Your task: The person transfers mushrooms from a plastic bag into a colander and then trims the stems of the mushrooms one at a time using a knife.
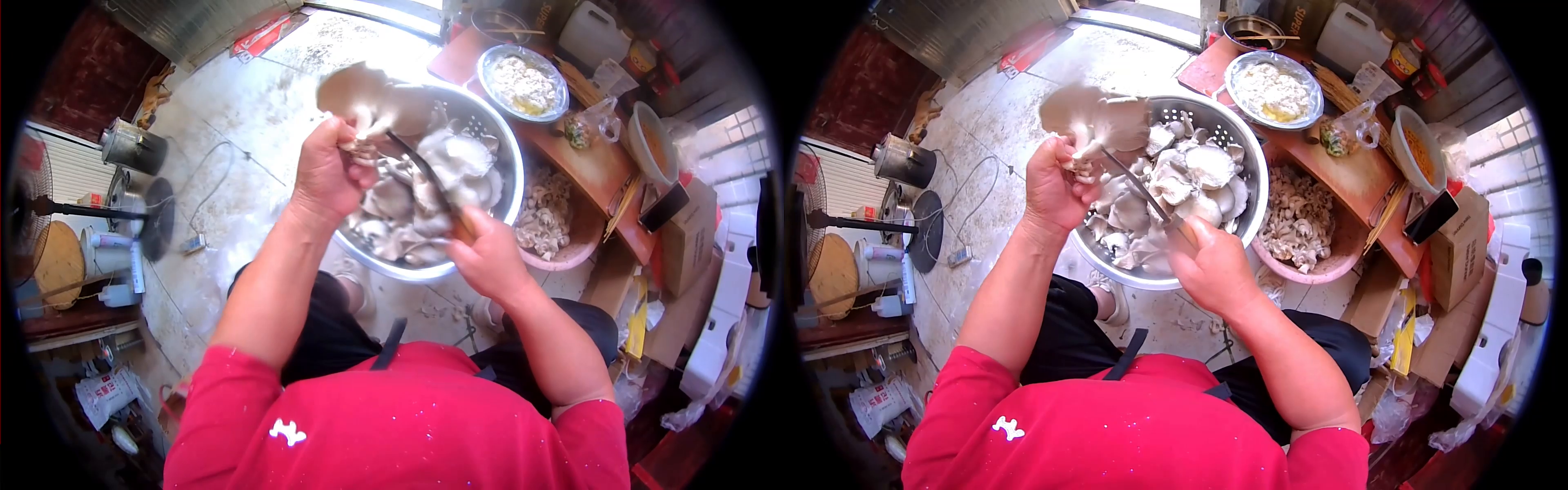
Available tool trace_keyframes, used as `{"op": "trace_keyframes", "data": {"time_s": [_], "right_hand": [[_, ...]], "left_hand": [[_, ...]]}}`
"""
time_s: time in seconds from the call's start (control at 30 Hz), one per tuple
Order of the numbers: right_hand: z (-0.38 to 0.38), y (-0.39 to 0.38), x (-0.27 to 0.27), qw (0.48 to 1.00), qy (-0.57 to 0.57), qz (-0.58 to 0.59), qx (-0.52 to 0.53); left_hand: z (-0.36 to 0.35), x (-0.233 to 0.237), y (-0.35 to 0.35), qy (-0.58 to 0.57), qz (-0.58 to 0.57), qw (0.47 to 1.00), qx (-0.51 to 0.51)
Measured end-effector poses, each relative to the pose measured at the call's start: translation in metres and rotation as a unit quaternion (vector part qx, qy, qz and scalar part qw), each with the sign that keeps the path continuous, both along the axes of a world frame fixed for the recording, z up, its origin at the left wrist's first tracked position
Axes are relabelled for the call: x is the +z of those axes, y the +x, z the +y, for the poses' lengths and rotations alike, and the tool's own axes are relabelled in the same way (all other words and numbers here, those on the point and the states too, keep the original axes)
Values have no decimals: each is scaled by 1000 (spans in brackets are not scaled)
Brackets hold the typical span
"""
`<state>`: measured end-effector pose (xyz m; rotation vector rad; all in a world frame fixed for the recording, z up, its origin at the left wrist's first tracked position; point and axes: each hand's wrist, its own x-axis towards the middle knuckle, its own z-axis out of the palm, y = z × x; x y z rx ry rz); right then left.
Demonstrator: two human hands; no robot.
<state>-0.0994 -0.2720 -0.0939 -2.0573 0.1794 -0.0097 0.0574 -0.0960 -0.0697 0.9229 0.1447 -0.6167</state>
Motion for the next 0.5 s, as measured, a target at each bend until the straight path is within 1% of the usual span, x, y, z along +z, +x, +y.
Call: {"op": "trace_keyframes", "data": {"time_s": [0.07,0.13,0.2,0.33,0.4,0.43,0.5], "right_hand": [[0,-2,4,1000,4,7,-2],[-1,-3,4,1000,6,14,-3],[-2,-5,2,1000,-1,8,-7],[-1,-8,-6,1000,13,11,-18],[-1,-9,-9,998,50,4,-34],[-1,-9,-9,998,50,4,-33],[-2,-9,-10,995,83,39,-38]], "left_hand": [[8,-8,9,32,-56,998,-6],[6,0,6,49,-77,996,1],[4,6,3,138,-130,982,-26],[7,8,6,157,-143,977,-26],[9,7,8,162,-140,977,-17],[10,6,9,163,-140,977,-17],[12,4,11,175,-141,974,-36]]}}
